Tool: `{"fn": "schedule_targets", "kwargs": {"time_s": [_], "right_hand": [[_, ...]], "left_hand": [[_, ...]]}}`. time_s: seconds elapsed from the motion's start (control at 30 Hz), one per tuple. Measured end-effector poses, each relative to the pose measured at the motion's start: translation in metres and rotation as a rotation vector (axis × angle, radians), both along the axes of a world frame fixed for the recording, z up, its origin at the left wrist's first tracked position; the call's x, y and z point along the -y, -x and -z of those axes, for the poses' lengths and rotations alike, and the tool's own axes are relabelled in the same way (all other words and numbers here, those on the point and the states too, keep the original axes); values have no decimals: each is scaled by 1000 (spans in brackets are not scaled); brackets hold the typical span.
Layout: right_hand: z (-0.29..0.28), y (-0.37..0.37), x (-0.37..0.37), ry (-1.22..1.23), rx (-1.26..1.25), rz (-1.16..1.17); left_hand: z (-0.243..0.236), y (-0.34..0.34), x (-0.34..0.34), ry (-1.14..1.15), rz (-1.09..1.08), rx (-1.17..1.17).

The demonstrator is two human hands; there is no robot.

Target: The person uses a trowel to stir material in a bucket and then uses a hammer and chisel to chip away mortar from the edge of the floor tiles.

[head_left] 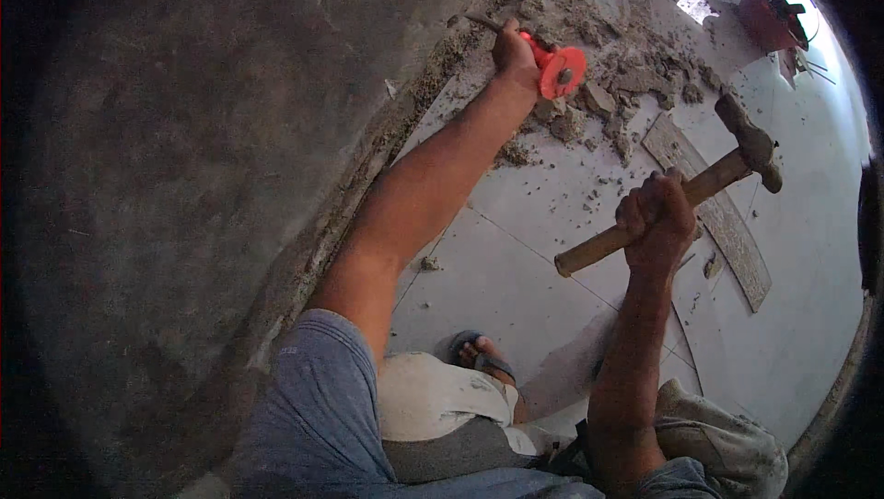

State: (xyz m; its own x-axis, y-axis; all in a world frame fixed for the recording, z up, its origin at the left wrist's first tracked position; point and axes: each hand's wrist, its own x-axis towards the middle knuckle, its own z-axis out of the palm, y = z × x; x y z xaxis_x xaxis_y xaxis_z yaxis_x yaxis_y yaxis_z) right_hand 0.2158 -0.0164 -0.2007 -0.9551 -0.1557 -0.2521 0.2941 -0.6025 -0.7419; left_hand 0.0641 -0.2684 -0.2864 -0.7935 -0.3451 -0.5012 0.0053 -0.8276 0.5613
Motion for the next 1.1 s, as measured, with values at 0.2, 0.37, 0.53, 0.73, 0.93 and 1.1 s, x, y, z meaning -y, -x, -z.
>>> {"fn": "schedule_targets", "kwargs": {"time_s": [0.2,0.37,0.53,0.73,0.93,1.1], "right_hand": [[-7,13,-15,86,-134,-10],[-41,36,-47,153,-299,79],[-78,55,-78,-248,-641,373],[6,61,-29,-175,-570,163],[93,19,65,-9,260,-322],[49,50,-27,-43,-202,7]], "left_hand": [[-3,9,5,-32,-144,43],[-14,4,-10,-8,-179,69],[-28,-1,-18,-34,-165,71],[-19,13,-8,55,-309,114],[10,0,-18,229,-224,176],[16,38,-15,136,-311,147]]}}
